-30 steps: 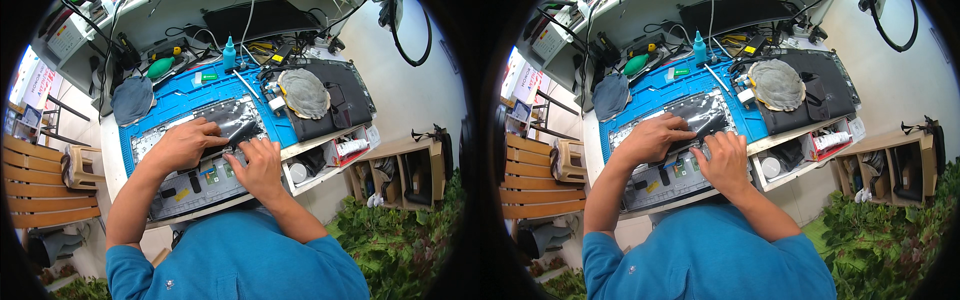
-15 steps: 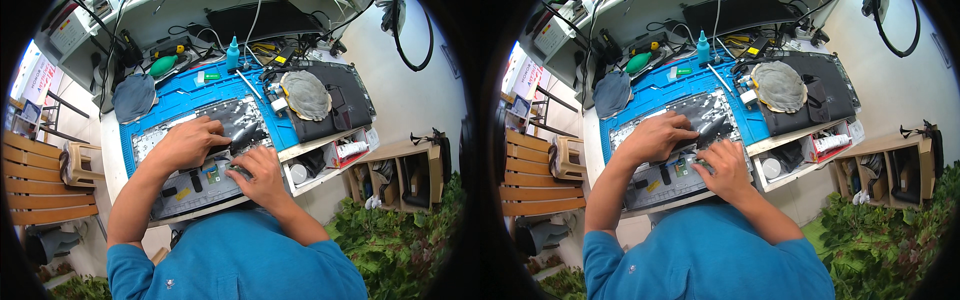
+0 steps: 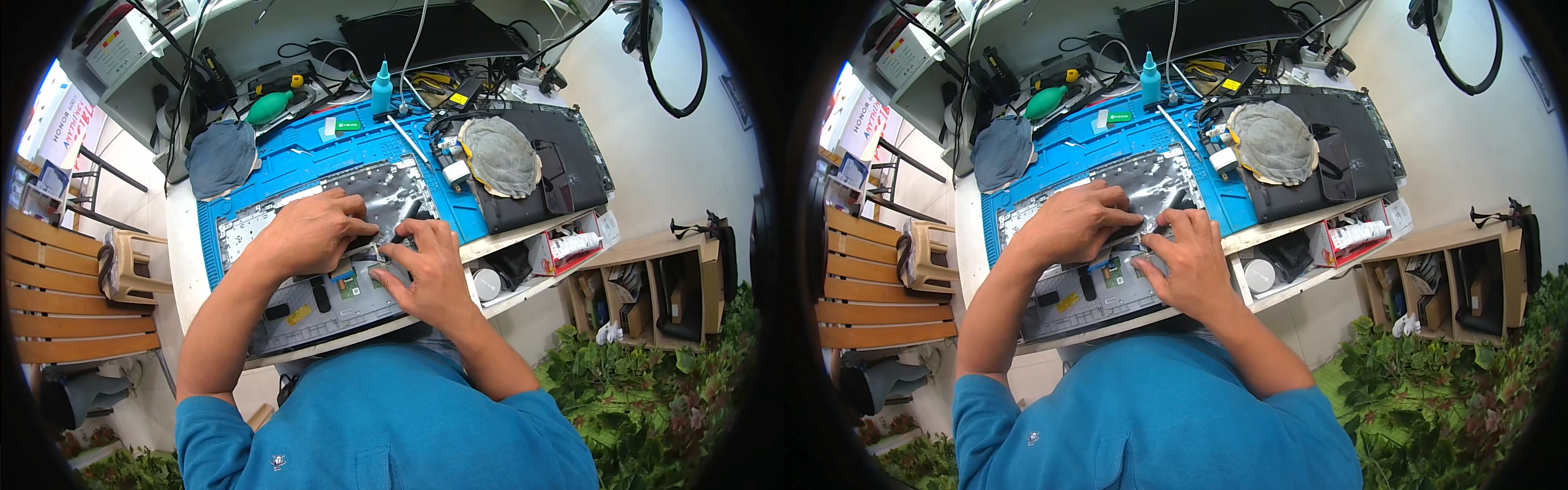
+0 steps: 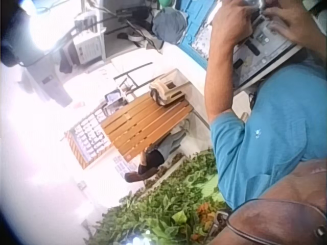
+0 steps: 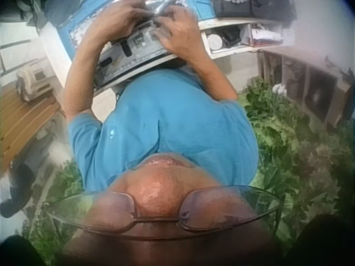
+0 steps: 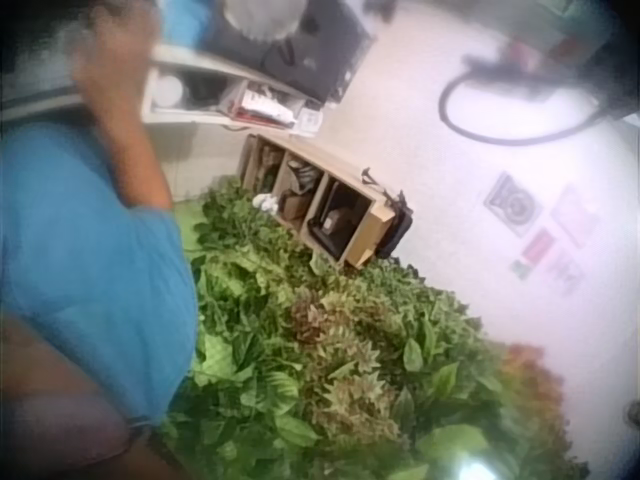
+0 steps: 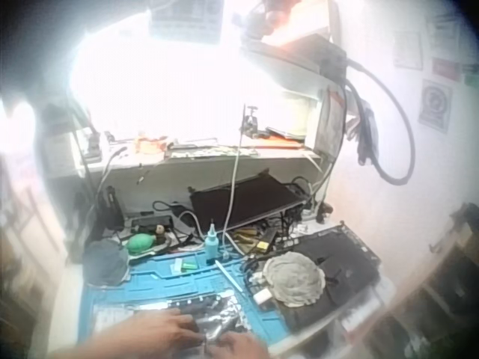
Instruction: The person uses a soldering iron to work on the internal components of a disassembled laptop. They then flip the laptop to inspect the keyboard and touchpad area before returning to the internal chassis to place a black shielding sheet over the motherboard.
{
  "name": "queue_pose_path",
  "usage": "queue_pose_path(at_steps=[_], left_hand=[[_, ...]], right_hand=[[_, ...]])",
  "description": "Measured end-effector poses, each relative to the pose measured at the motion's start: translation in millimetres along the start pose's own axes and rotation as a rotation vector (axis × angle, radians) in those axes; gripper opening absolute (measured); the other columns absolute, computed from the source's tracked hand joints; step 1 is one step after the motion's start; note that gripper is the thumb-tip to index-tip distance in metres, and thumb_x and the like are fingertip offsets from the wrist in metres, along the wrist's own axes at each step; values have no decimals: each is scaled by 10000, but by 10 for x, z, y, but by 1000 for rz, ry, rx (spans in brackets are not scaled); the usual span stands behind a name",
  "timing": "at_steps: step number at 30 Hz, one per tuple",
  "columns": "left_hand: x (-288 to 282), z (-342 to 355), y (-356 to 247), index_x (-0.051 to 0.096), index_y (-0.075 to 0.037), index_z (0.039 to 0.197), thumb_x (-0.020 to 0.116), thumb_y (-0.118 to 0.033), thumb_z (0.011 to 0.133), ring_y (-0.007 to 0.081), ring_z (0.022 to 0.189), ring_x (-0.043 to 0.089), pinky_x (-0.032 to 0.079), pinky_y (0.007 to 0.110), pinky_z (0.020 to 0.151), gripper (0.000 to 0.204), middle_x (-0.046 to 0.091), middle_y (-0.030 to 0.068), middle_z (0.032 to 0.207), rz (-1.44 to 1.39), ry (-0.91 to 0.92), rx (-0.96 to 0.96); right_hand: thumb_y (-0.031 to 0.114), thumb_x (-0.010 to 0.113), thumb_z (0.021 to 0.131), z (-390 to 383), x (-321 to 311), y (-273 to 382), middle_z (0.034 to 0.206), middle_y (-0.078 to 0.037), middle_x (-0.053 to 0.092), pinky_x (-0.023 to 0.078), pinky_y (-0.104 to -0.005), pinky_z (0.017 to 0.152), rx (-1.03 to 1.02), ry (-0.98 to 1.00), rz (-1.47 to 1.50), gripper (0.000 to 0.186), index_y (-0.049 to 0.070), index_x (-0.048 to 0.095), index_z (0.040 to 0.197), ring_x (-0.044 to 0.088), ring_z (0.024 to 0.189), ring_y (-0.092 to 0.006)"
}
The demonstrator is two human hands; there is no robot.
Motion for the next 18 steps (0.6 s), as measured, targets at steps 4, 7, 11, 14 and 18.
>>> queue_pose_path(at_steps=[4,7,11,14,18], left_hand=[[8,-4,0,869,-168,1249,773,-92,868,291,1085,697,592,402,951,401,750,56,1130,9,-10,-1],[11,16,-1,866,-169,1255,777,-103,874,290,1089,696,591,401,952,397,748,54,1131,3,15,-12],[16,4,9,864,-174,1258,760,-89,881,289,1095,696,593,404,954,400,748,53,1135,6,10,-14],[5,0,-3,864,-177,1257,747,-72,879,288,1099,696,594,408,954,409,749,53,1135,13,6,-7],[-5,6,-5,864,-181,1258,741,-61,871,291,1105,696,596,411,957,425,749,52,1136,11,4,-1]], right_hand=[[288,912,873,7,-6,-2,1262,-82,679,444,-465,987,-21,-10,-38,321,72,839,1099,587,1169,-308],[288,922,856,-43,33,-78,1225,-56,714,445,-461,978,-16,-8,-33,338,75,839,1105,592,1149,-303],[243,928,837,-1,-12,-42,1204,-41,755,446,-443,969,-44,23,-17,346,72,835,1122,595,1121,-295],[205,885,861,81,-64,13,1197,-62,755,447,-441,958,-98,85,-16,287,48,819,1092,606,1123,-289],[172,840,896,144,-28,16,1132,-67,767,448,-436,938,-186,158,-42,208,43,807,1055,618,1075,-278]])
Point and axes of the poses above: each hand's wrist, its own z-axis towards the middle knuckle, its own x-axis out of the palm, y = z × x, the point moved 8 cm from there along z, towards the middle knuckle
